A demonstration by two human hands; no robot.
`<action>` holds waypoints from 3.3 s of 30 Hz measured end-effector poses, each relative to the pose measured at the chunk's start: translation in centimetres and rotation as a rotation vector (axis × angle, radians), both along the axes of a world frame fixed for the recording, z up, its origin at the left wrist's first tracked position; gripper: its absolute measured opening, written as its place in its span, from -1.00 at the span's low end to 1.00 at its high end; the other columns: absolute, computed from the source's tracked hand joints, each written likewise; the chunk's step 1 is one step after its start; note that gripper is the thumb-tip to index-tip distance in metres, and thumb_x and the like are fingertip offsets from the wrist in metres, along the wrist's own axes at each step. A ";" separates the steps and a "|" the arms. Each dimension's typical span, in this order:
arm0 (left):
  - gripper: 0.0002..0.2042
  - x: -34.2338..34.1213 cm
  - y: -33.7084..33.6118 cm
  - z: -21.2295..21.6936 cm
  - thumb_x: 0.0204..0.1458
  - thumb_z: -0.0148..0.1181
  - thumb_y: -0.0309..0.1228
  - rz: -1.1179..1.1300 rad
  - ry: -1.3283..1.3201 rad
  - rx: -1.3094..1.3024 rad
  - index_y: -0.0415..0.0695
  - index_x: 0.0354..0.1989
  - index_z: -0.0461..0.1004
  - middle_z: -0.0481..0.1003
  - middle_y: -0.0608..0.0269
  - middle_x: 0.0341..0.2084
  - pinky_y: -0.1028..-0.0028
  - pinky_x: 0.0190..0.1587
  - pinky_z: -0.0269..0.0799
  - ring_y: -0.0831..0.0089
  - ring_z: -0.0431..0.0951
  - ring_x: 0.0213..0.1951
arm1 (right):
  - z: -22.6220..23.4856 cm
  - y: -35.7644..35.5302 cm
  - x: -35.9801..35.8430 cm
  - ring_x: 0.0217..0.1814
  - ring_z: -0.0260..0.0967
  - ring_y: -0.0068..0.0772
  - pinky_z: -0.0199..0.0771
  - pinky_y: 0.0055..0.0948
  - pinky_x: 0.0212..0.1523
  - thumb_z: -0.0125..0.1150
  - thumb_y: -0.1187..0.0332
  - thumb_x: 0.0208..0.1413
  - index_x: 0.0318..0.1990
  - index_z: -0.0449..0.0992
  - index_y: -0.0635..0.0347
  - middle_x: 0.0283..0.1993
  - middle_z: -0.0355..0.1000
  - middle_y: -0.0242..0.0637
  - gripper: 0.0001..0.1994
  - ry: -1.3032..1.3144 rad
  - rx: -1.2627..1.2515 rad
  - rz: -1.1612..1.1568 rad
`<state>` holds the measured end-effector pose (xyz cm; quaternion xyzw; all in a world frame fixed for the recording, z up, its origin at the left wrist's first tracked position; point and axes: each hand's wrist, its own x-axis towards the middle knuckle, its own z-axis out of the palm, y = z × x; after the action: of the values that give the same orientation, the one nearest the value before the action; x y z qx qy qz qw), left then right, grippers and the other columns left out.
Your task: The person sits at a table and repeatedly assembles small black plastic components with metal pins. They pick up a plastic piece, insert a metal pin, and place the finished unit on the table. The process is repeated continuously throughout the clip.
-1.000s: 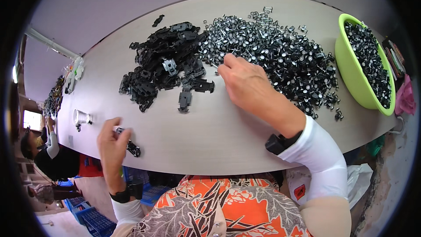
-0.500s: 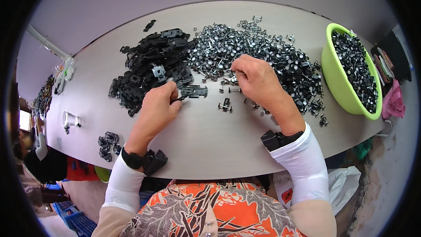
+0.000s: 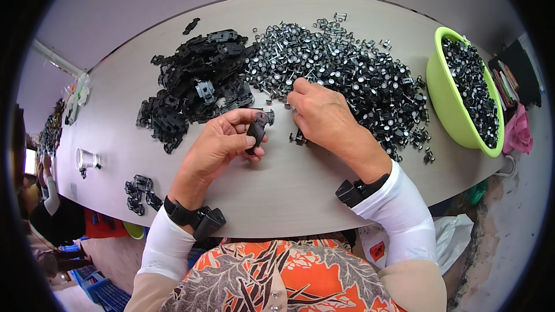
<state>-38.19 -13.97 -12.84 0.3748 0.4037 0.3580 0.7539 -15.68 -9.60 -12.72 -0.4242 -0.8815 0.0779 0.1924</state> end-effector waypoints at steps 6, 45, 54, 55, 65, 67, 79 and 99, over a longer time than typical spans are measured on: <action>-0.55 0.4 -0.1 -0.1 -0.04 0.16 -0.61 0.091 0.060 0.189 -0.21 0.10 0.33 0.46 0.22 -0.25 0.56 -0.34 0.45 0.54 0.47 -0.48 | -1.0 0.6 0.1 -0.35 0.44 -0.13 0.44 -0.29 -0.38 0.18 0.62 -0.13 -0.32 0.48 0.24 -0.35 0.38 -0.25 -0.83 0.102 -0.026 0.083; -0.85 0.7 -0.9 -0.5 0.18 0.08 -0.35 -0.017 -0.217 -0.175 -0.18 -0.33 0.45 0.46 0.31 -0.54 0.63 -0.59 0.17 0.58 0.39 -0.62 | 0.5 -3.9 -1.2 -0.32 0.32 -0.18 0.38 -0.33 -0.28 0.39 0.57 -0.34 -0.14 0.43 0.23 -0.32 0.40 -0.26 -0.53 0.447 0.103 0.387; -0.79 1.9 -2.1 -1.1 0.21 0.06 -0.28 -0.043 -0.186 -0.137 -0.18 -0.32 0.47 0.46 0.32 -0.54 0.64 -0.57 0.20 0.61 0.38 -0.61 | 0.1 -5.4 -0.9 -0.27 0.38 -0.29 0.42 -0.38 -0.24 0.42 0.51 -0.23 -0.05 0.40 0.23 -0.22 0.41 -0.24 -0.51 0.425 -0.046 0.340; -0.79 1.9 -2.0 -0.6 0.20 0.07 -0.28 -0.071 -0.160 -0.125 -0.18 -0.31 0.47 0.47 0.32 -0.53 0.64 -0.56 0.23 0.61 0.40 -0.61 | 0.1 -5.3 -0.4 -0.27 0.39 -0.31 0.43 -0.39 -0.24 0.42 0.49 -0.20 -0.04 0.40 0.23 -0.22 0.41 -0.25 -0.52 0.537 -0.146 0.312; -0.81 0.2 -0.4 -1.1 0.17 0.10 -0.37 0.099 -0.047 -0.077 -0.27 -0.19 0.44 0.52 0.17 -0.40 0.53 -0.52 0.54 0.42 0.59 -0.53 | 0.1 -3.2 2.5 -0.23 0.44 -0.14 0.48 -0.38 -0.23 0.10 0.70 -0.19 -0.28 0.48 0.31 -0.14 0.41 -0.14 -0.75 0.198 -0.015 0.218; -0.78 0.6 -0.6 -0.8 0.17 0.10 -0.37 0.080 -0.022 -0.089 -0.29 -0.14 0.43 0.52 0.15 -0.40 0.52 -0.51 0.55 0.39 0.60 -0.53 | -0.2 -3.0 2.2 -0.23 0.42 -0.12 0.48 -0.35 -0.23 0.12 0.68 -0.18 -0.30 0.47 0.30 -0.16 0.40 -0.15 -0.78 0.098 -0.071 0.269; -0.66 1.1 -0.8 -1.9 0.25 0.00 -0.28 -0.065 -0.340 -0.221 -0.38 -0.05 0.42 0.53 -0.08 -0.20 0.32 -0.21 0.64 0.17 0.63 -0.26 | 0.0 -5.2 -1.9 -0.29 0.39 -0.20 0.44 -0.38 -0.32 0.13 0.71 -0.19 -0.46 0.41 0.28 -0.22 0.35 -0.17 -0.86 0.494 0.018 0.376; -0.80 1.7 -1.5 -1.9 0.22 0.07 -0.34 -0.017 -0.309 -0.145 -0.26 -0.26 0.43 0.55 0.07 -0.34 0.38 -0.22 0.62 0.30 0.63 -0.31 | 0.7 -5.8 -2.1 -0.36 0.32 -0.20 0.35 -0.35 -0.39 0.18 0.71 -0.24 -0.46 0.44 0.28 -0.39 0.32 -0.24 -0.84 0.421 0.040 0.204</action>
<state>-36.52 -15.51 -14.74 0.2630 0.3045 0.3750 0.8351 -17.81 -15.41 -12.06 -0.3032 -0.8616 0.1664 0.3714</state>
